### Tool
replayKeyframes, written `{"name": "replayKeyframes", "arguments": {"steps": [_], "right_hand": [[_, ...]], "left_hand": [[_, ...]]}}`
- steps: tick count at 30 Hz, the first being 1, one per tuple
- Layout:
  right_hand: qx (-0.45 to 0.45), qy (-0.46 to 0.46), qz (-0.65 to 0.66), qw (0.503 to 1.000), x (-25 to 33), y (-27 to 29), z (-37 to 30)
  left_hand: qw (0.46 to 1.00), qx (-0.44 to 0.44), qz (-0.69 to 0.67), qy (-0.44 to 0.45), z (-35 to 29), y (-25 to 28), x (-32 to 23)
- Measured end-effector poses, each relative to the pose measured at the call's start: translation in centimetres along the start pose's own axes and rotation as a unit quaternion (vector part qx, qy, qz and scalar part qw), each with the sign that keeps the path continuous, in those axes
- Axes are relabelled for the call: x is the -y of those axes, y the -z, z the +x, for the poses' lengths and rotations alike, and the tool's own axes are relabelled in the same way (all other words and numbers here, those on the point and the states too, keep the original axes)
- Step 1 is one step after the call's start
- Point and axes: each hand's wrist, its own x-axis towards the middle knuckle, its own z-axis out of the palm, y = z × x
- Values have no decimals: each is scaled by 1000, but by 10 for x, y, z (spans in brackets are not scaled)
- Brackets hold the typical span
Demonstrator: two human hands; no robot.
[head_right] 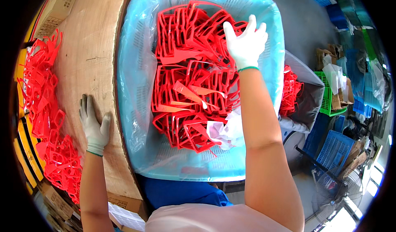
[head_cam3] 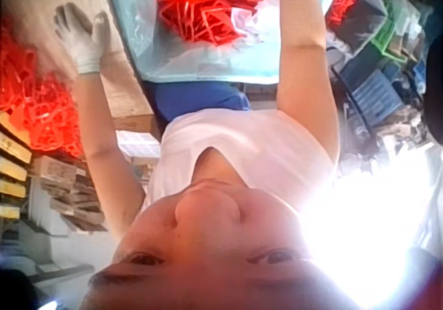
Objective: The person assembles red plastic sunglasses by inserting black lenses into the frames. They pick up frames and lenses from a tray, fit the lenses into the arms, and place the completed glasses into a blue bin.
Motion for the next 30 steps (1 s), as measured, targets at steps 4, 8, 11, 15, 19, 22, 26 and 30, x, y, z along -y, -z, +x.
{"name": "replayKeyframes", "arguments": {"steps": [4, 8, 11, 15, 19, 22, 26, 30], "right_hand": [[53, -146, 74, 985, 1, -15, -25], [168, -199, 136, 956, -36, -27, -80], [220, -103, 82, 966, -43, -18, -69], [137, 83, 10, 987, -68, -21, -29], [237, 136, -223, 935, -93, -52, -45], [236, 211, -357, 879, -112, -64, -72], [415, 34, -185, 890, -45, -9, -59], [181, 103, -35, 977, -20, 29, -131]], "left_hand": [[1000, -2, -16, -2, -1, 1, 2], [1000, -9, -23, 8, 2, 2, 1], [1000, -14, -17, 0, -1, 1, 3], [1000, -17, -17, 7, -2, 3, -1], [999, -30, -27, 11, 0, 0, 2], [999, -40, -30, 4, 1, -2, 4], [998, -42, -31, 32, -6, -2, 5], [997, -44, -34, 45, -1, -1, -2]]}}
